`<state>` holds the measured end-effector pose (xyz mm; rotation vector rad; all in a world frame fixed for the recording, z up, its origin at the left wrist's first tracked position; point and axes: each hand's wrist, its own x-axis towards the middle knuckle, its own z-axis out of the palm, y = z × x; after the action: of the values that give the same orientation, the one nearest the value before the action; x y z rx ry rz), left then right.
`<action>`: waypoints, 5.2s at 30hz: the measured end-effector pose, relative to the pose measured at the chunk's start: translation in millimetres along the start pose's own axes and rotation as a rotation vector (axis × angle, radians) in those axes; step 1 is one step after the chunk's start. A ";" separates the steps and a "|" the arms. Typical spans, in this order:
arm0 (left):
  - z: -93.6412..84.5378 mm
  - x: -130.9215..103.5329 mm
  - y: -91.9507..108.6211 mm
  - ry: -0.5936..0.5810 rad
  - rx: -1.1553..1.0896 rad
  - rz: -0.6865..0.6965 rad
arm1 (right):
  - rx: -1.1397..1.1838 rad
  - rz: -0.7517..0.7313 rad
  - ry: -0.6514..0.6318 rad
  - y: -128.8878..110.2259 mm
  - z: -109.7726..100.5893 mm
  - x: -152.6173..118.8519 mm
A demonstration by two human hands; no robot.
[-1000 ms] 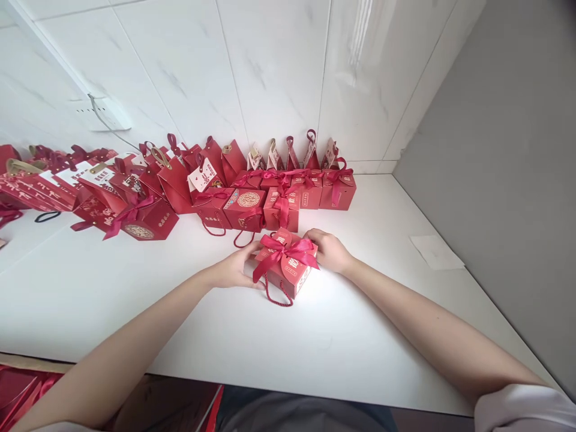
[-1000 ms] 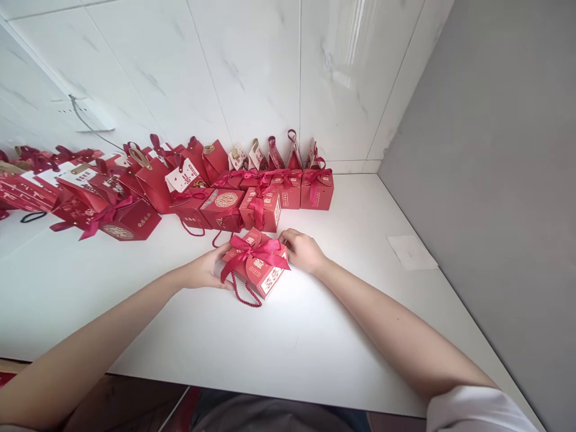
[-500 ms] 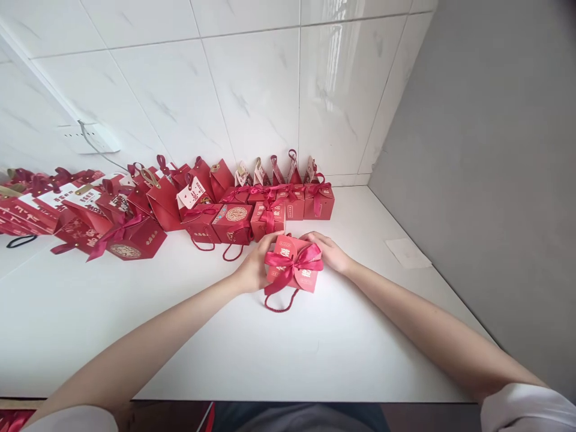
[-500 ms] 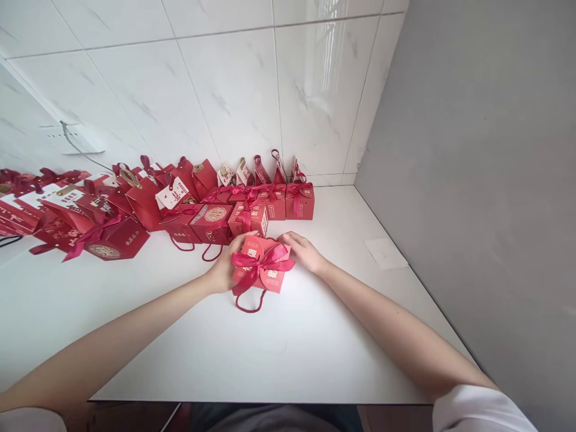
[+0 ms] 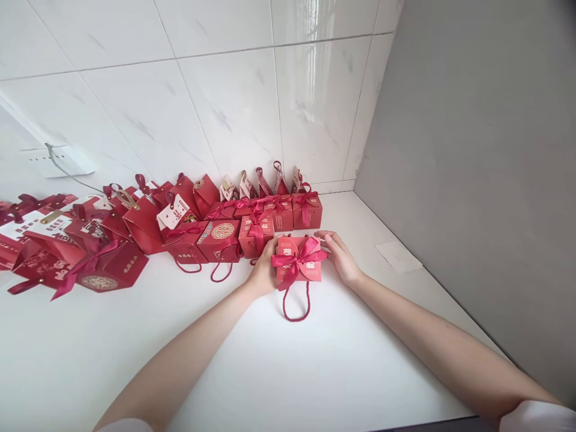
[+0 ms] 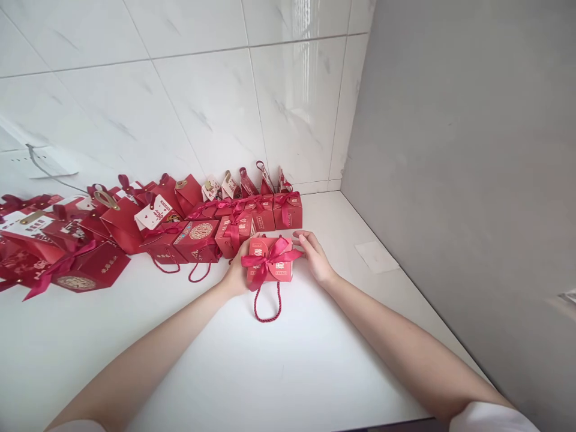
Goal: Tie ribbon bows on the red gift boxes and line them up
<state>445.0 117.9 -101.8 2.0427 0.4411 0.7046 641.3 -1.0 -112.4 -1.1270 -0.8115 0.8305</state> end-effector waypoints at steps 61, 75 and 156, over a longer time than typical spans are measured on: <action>-21.2 20.6 76.9 -0.254 0.114 -0.189 | -0.153 0.274 -0.527 -73.3 -21.1 -61.5; -17.4 11.5 80.0 -0.115 0.476 -0.004 | -0.173 0.218 -0.552 -71.0 -18.2 -64.2; -30.6 22.0 90.0 -0.552 0.071 -0.244 | -0.431 0.439 -0.896 -83.4 -54.0 -55.7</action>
<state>446.1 102.2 -5.5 2.0950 0.3827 -0.0313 675.1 -91.0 -51.3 -1.3317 -1.5627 1.6364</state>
